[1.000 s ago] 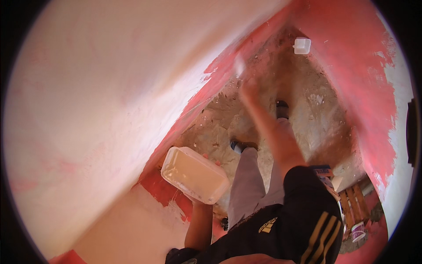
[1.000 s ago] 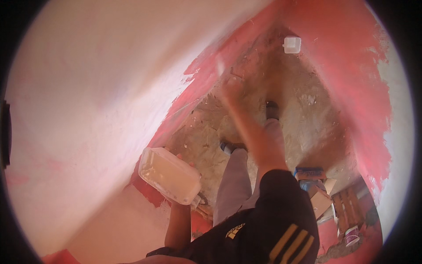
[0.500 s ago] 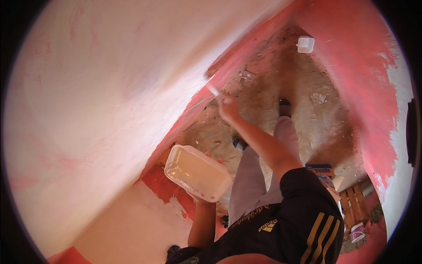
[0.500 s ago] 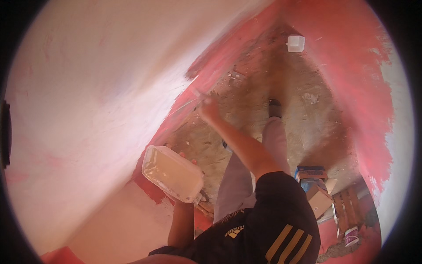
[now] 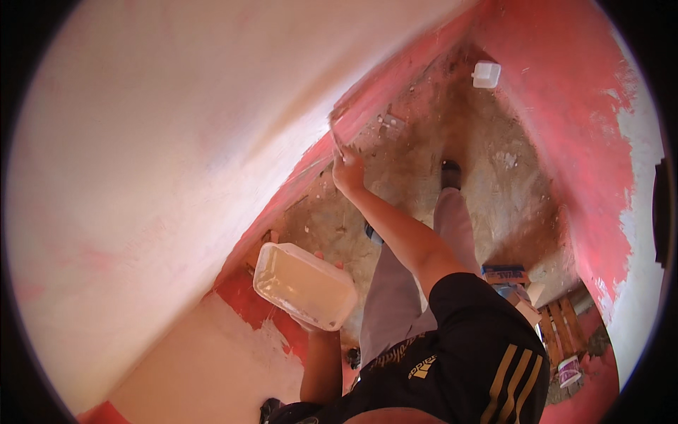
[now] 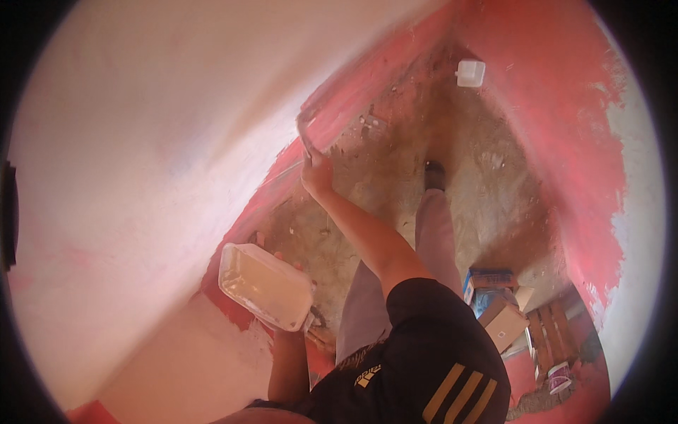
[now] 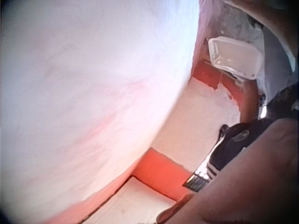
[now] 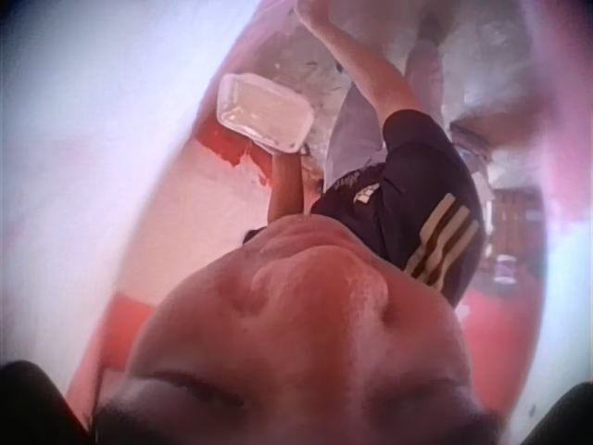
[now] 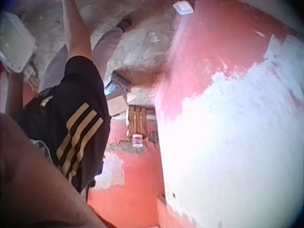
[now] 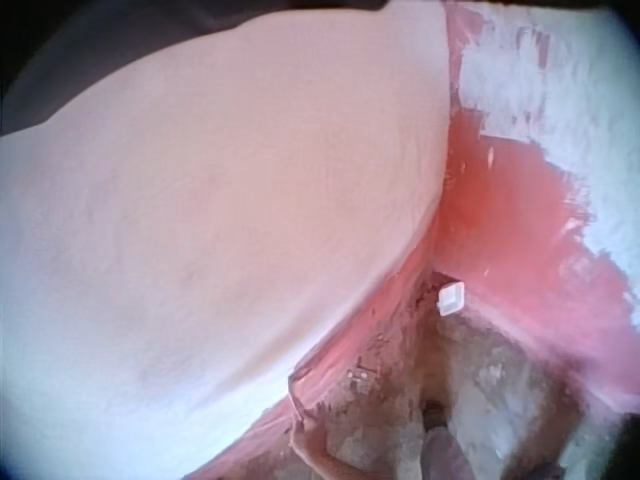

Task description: The person applies a white plaster or filler material to a pink-painted wall and ceiling using a putty knife. They hold a small container of the material in one hand while spreading it across the surfaces with the other.

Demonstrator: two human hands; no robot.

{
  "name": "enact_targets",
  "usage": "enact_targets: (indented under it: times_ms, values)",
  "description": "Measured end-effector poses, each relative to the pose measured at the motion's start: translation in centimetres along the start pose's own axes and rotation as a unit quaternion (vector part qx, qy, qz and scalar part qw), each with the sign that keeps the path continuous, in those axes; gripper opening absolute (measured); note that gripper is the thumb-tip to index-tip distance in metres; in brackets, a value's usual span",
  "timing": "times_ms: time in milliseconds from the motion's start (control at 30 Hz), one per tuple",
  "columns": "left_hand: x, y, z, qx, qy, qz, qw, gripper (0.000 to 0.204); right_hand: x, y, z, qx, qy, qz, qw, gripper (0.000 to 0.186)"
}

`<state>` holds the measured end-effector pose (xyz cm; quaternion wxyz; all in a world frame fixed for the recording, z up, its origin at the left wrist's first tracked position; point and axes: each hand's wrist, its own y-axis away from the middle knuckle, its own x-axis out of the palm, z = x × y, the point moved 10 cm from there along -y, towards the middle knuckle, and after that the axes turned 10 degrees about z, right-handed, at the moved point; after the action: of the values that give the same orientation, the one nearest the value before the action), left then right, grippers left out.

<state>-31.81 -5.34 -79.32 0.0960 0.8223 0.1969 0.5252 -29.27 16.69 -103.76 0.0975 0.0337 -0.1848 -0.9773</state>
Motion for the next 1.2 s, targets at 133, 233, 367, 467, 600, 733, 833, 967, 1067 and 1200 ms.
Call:
enact_targets:
  times_ms: [133, 233, 367, 467, 600, 733, 833, 967, 1067, 1200]
  values:
    - [-4.1, 1.0, -0.5, 0.013, 0.002, -0.044, 0.999, 0.07, -4.6, 0.2, -6.6, 0.098, 0.04, -0.031, 0.994, 0.028]
    - [-5.0, 0.7, 0.0, 0.024, 0.051, -0.023, 0.998, 0.072, -16.7, -7.1, -1.3, -0.069, 0.088, -0.262, 0.959, 0.03]
    - [-3.6, -0.9, 1.1, 0.028, 0.143, 0.026, 0.989, 0.076, -28.3, -13.8, 8.1, -0.217, -0.101, -0.278, 0.93, 0.035]
    - [-1.1, -2.0, 1.6, 0.02, 0.13, 0.047, 0.99, 0.079, -25.8, -13.7, 12.8, -0.162, -0.251, -0.078, 0.951, 0.032]
    - [3.7, -2.2, 1.0, 0.03, 0.057, 0.074, 0.995, 0.084, -13.6, -5.3, 11.8, -0.005, 0.092, -0.092, 0.992, 0.023]
    - [7.8, -0.5, 1.7, 0.014, 0.044, 0.053, 0.998, 0.081, -8.9, 7.1, 5.6, -0.085, -0.041, 0.01, 0.995, 0.019]
    - [10.5, 2.4, 1.8, 0.003, 0.015, 0.009, 1.0, 0.079, -15.2, 15.8, 1.1, 0.058, -0.246, -0.03, 0.967, 0.023]
    - [14.3, 6.7, -0.4, 0.047, 0.078, -0.05, 0.995, 0.083, -23.1, 22.6, 10.4, 0.1, -0.354, -0.054, 0.928, 0.022]
    - [20.4, 10.2, -4.0, -0.012, -0.028, 0.041, 0.999, 0.081, -24.3, 25.0, 23.6, 0.079, -0.434, -0.046, 0.896, 0.021]
    - [27.1, 17.3, -8.0, -0.007, -0.052, 0.089, 0.995, 0.083, -23.6, 29.9, 41.2, 0.021, -0.499, 0.031, 0.866, 0.024]
